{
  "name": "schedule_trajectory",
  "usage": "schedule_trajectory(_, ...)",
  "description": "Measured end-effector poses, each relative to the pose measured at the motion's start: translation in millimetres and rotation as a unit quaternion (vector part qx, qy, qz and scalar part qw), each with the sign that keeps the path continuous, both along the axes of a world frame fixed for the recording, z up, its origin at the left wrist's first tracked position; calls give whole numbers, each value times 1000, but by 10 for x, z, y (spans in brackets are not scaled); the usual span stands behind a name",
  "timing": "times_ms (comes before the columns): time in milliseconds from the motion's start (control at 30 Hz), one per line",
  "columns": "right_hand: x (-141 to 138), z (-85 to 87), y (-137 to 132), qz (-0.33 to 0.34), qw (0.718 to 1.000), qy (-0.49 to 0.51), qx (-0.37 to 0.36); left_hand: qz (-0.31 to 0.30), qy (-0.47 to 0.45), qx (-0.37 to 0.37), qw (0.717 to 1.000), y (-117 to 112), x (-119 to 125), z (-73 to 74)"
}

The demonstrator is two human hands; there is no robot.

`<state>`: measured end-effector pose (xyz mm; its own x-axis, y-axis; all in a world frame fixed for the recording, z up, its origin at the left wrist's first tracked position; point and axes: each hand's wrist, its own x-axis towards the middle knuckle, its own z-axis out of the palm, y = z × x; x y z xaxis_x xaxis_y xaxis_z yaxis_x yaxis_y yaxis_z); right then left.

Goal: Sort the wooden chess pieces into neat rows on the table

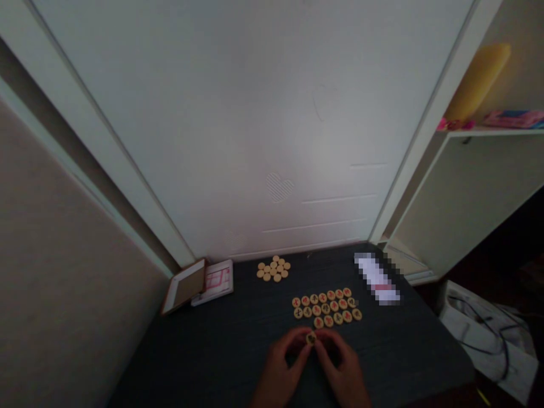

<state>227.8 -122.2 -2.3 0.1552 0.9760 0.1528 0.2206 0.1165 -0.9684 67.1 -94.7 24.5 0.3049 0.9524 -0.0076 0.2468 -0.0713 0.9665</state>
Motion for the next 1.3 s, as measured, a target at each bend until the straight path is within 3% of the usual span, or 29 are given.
schedule_trajectory(233, -3, -16, 22, -11, 1000, -11, 17, -4, 26, 8, 1000, 30, 19, -26)
schedule_trajectory(600, -9, -94, -4, -8, 978, -169, 125, -4, 155, 92, 984, 149, -50, -62)
schedule_trajectory(800, -17, -223, -21, -16, 962, -242, 126, -14, 200, 101, 974, 199, -11, -64)
schedule_trajectory(1033, -48, -256, -5, -21, 953, -277, 122, 13, 231, 120, 966, 181, 1, -95)
schedule_trajectory(1167, -47, -270, -6, -21, 951, -283, 120, 22, 234, 130, 963, 179, -118, -72)
schedule_trajectory(1300, -47, -267, 2, -26, 950, -283, 134, 39, 265, 153, 951, 354, -354, 4)
